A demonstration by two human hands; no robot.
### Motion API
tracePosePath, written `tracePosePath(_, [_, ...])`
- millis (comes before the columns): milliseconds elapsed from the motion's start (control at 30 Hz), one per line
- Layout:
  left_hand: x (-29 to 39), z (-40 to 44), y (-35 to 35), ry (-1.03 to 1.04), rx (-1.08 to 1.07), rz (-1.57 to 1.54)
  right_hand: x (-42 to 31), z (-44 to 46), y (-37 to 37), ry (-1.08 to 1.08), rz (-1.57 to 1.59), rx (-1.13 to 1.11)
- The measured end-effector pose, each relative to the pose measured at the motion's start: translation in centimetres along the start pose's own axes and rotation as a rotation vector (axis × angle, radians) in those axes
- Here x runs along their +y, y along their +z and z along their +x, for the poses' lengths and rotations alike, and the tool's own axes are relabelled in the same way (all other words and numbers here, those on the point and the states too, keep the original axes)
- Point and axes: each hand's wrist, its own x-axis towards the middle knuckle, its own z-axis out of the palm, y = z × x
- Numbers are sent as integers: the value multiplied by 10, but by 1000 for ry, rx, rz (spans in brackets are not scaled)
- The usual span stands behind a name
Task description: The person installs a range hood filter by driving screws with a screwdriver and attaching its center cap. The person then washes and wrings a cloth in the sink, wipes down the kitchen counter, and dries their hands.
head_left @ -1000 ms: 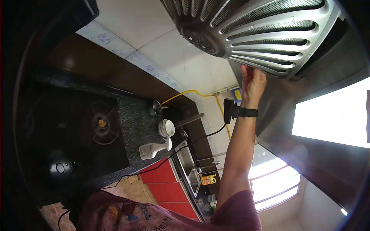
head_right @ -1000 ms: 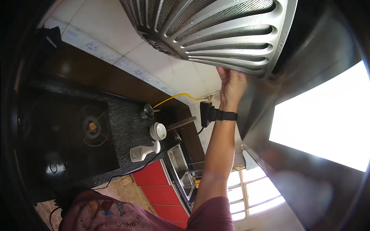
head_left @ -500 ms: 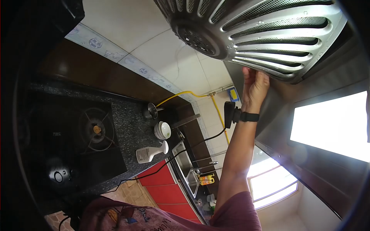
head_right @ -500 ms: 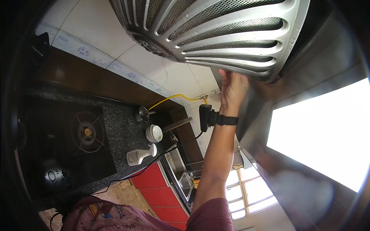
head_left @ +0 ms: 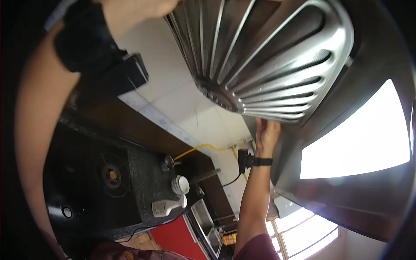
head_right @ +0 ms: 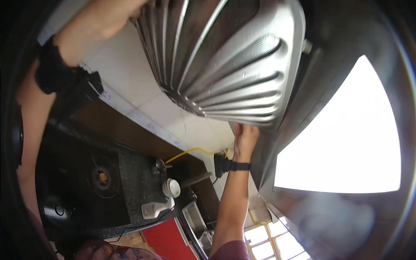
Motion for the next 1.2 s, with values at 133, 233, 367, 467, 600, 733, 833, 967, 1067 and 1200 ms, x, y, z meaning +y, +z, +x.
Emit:
tracePosePath(133, [-3, 11, 8, -49, 18, -173, -11, -7, 9, 0, 75, -36])
tracePosePath(233, [10, -1, -8, 28, -198, -348, -12, -7, 11, 3, 132, -39])
tracePosePath(367, [14, -1, 1, 14, -76, -283, -9, -6, 7, -5, 158, -74])
tracePosePath(467, [32, -6, 3, -21, -43, -188, -7, -5, 4, -7, 167, -88])
tracePosePath(600, [14, 12, 0, -38, -86, -187, -7, -7, 5, 1, 155, -50])
tracePosePath(733, [-4, 31, 5, -170, 0, -187, -1, -6, -3, 1, 132, -85])
tracePosePath(833, [-6, 35, 4, -166, 30, -179, -2, -4, -4, 27, 114, -94])
tracePosePath(967, [6, 36, 7, -76, 39, -133, -4, -5, 2, 12, 126, -73])
tracePosePath(1067, [12, 41, 7, -71, 47, -86, -2, -4, 4, -33, 140, -105])
tracePosePath(1200, [9, 49, 9, -4, 4, -177, 6, -1, 11, -58, 259, -52])
